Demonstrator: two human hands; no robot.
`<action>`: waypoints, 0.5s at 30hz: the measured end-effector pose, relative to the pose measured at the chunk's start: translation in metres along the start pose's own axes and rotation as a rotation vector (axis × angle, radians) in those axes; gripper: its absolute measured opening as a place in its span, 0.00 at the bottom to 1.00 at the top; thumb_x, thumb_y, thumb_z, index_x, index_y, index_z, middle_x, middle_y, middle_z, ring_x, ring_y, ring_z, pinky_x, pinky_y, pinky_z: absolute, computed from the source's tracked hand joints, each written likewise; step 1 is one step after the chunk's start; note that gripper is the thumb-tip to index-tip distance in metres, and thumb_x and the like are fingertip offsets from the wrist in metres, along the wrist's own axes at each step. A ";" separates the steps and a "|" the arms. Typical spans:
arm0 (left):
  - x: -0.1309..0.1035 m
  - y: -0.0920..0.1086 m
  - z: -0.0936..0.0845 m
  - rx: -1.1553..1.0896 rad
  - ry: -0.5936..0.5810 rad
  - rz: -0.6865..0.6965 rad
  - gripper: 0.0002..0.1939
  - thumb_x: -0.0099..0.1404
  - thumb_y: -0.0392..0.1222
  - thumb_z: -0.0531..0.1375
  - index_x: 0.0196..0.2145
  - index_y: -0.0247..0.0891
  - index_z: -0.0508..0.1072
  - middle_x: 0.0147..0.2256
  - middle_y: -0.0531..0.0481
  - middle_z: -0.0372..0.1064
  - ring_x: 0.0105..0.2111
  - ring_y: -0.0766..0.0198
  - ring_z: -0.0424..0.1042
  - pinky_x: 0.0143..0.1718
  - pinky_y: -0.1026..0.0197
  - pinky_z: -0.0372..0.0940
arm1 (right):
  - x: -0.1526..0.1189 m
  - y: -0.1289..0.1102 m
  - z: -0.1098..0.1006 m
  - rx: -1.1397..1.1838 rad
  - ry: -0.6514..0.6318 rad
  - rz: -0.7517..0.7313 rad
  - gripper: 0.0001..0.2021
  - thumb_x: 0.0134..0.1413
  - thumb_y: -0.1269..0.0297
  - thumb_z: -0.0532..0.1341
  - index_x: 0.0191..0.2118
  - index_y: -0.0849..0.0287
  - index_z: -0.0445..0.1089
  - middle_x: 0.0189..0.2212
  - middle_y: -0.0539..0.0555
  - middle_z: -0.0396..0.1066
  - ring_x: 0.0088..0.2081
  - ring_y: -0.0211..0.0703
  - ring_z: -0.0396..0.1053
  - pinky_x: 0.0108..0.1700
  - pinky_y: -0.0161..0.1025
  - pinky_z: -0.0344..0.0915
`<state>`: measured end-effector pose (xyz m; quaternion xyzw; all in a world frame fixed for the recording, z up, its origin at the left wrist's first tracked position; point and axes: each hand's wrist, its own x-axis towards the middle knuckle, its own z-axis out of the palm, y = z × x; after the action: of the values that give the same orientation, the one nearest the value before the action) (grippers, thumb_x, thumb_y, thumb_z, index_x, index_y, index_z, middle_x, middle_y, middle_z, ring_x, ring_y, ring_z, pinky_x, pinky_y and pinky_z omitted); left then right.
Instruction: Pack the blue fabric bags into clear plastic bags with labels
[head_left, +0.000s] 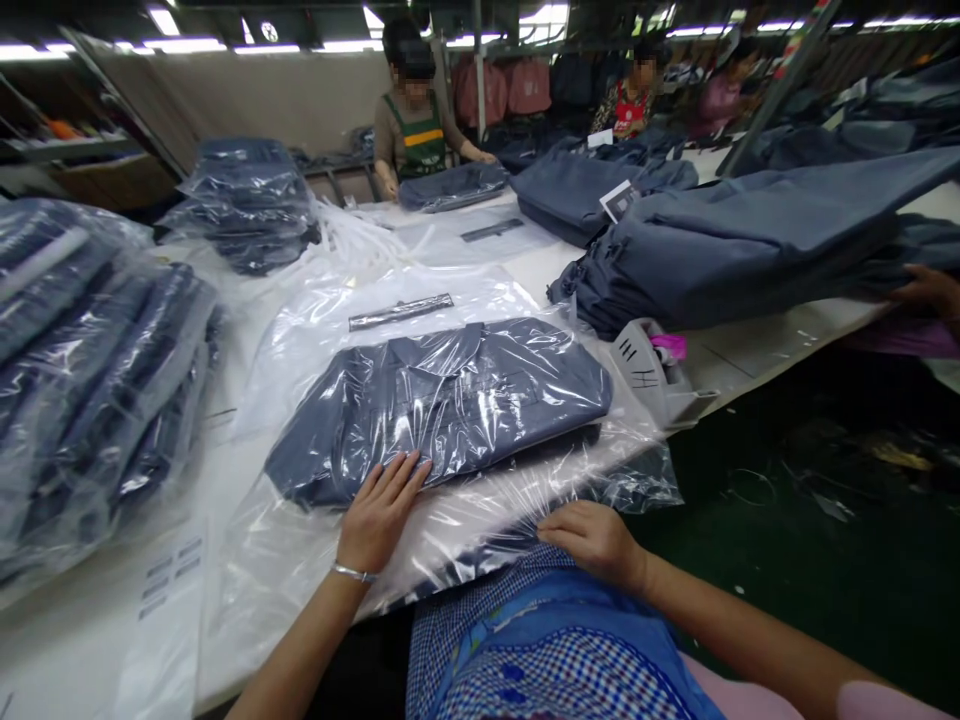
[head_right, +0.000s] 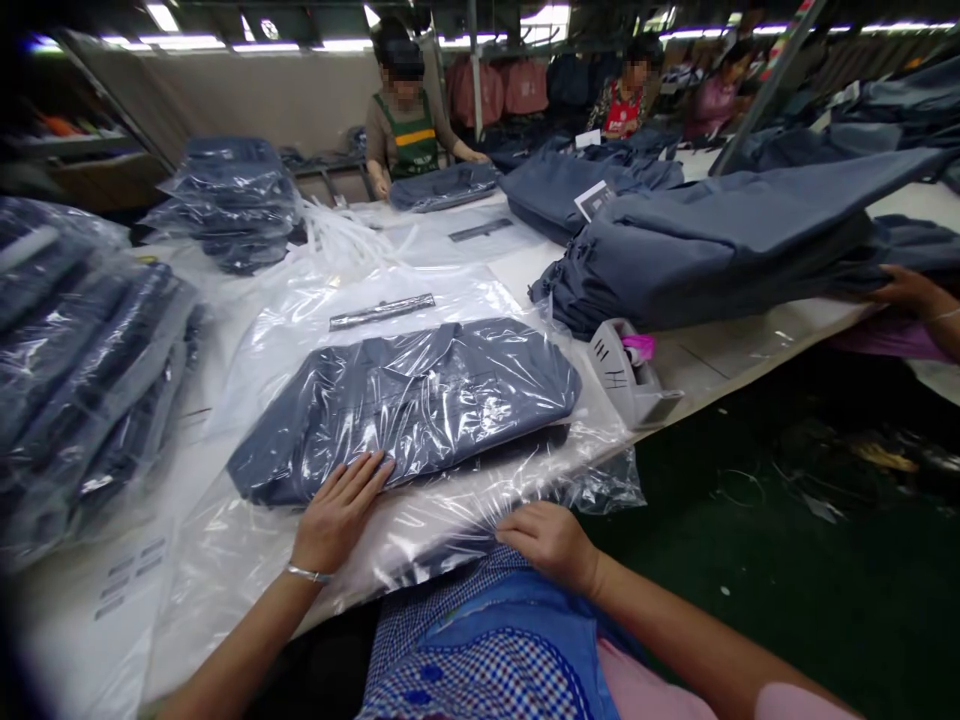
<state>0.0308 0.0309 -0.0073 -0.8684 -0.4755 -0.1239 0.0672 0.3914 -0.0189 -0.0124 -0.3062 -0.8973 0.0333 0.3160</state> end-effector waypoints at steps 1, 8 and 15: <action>-0.001 0.000 0.001 0.000 0.000 -0.001 0.31 0.71 0.39 0.50 0.67 0.53 0.45 0.66 0.50 0.52 0.65 0.52 0.53 0.65 0.44 0.51 | -0.002 -0.002 -0.002 0.001 0.007 0.002 0.09 0.61 0.72 0.58 0.42 0.58 0.75 0.36 0.53 0.78 0.36 0.40 0.73 0.37 0.38 0.70; -0.002 0.001 0.004 0.071 0.031 0.020 0.30 0.70 0.37 0.52 0.66 0.51 0.50 0.65 0.46 0.54 0.65 0.52 0.54 0.65 0.44 0.53 | 0.025 0.004 -0.022 -0.087 0.085 -0.033 0.12 0.60 0.75 0.58 0.45 0.56 0.73 0.45 0.53 0.77 0.48 0.42 0.71 0.59 0.51 0.62; 0.009 0.004 -0.013 0.031 -0.013 0.027 0.24 0.67 0.34 0.55 0.60 0.45 0.66 0.51 0.42 0.69 0.51 0.54 0.68 0.58 0.46 0.63 | 0.108 0.040 -0.027 -0.214 -0.067 0.111 0.09 0.64 0.71 0.53 0.42 0.58 0.71 0.46 0.57 0.73 0.49 0.46 0.68 0.52 0.43 0.64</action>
<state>0.0367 0.0332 0.0076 -0.8743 -0.4660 -0.1099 0.0792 0.3623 0.0714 0.0581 -0.3863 -0.8875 -0.0351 0.2489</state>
